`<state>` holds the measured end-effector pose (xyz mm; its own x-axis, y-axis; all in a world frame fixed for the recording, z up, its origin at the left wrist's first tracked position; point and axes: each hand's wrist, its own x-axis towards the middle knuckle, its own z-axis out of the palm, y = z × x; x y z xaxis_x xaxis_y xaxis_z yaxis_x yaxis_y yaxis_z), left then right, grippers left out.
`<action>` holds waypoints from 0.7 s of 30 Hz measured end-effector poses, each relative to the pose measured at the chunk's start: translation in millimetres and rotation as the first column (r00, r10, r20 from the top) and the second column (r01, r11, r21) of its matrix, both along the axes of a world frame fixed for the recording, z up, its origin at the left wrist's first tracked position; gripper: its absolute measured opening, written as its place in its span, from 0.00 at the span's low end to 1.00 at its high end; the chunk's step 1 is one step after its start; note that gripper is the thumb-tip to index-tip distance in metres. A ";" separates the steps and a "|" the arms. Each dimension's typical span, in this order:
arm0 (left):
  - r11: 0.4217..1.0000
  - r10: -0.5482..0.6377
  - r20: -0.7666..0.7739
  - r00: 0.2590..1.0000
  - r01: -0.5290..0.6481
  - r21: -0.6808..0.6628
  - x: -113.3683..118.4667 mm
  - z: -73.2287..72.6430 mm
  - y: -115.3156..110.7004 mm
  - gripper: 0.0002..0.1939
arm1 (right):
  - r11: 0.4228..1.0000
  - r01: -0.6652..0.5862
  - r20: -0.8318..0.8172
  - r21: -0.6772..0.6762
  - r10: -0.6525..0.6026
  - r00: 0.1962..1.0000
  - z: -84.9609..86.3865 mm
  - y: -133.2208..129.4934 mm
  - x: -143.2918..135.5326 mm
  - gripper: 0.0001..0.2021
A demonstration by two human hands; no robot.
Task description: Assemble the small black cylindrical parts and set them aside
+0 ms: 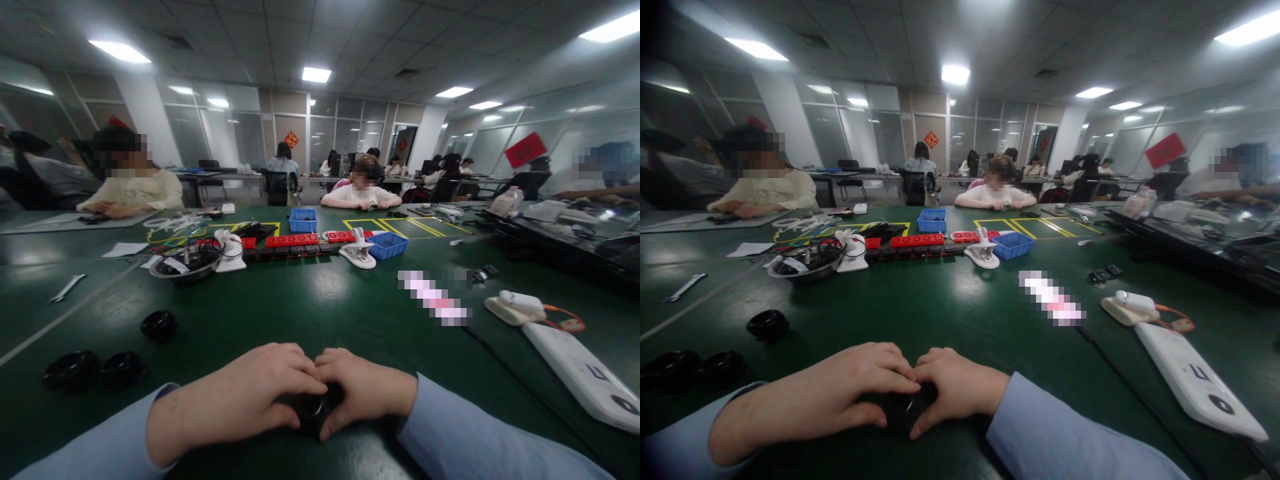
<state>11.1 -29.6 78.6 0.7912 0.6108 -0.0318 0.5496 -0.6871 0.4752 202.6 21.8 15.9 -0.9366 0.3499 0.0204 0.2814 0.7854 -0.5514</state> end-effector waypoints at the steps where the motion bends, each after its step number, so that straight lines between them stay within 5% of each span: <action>1: 1.000 0.014 0.004 1.000 -0.014 -0.001 -0.1 -1.0 0.3 0.17 | 1.000 -0.003 -0.005 -0.004 0.002 1.000 -0.4 0.1 0.1 0.21; 9: 0.977 0.203 -0.117 0.972 -0.193 0.095 5.2 -13.8 -0.9 0.19 | 0.996 0.094 -0.029 0.004 -0.094 0.995 -8.2 -1.3 -3.0 0.20; 15: 0.854 0.507 -0.238 0.828 -0.445 0.270 21.6 -19.3 -7.0 0.22 | 0.932 0.347 0.019 0.104 -0.350 0.936 -15.8 -12.6 -13.9 0.23; 21: 0.767 0.601 -0.250 0.759 -0.460 0.447 26.6 -30.8 -8.3 0.23 | 0.866 0.474 0.030 0.162 -0.484 0.874 -22.3 -21.5 -22.0 0.22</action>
<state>37.7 -37.8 47.8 0.3048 0.9512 0.0478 0.9522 -0.3033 -0.0360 180.5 0.2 -6.5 -0.6553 0.7538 0.0489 0.6755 0.6138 -0.4086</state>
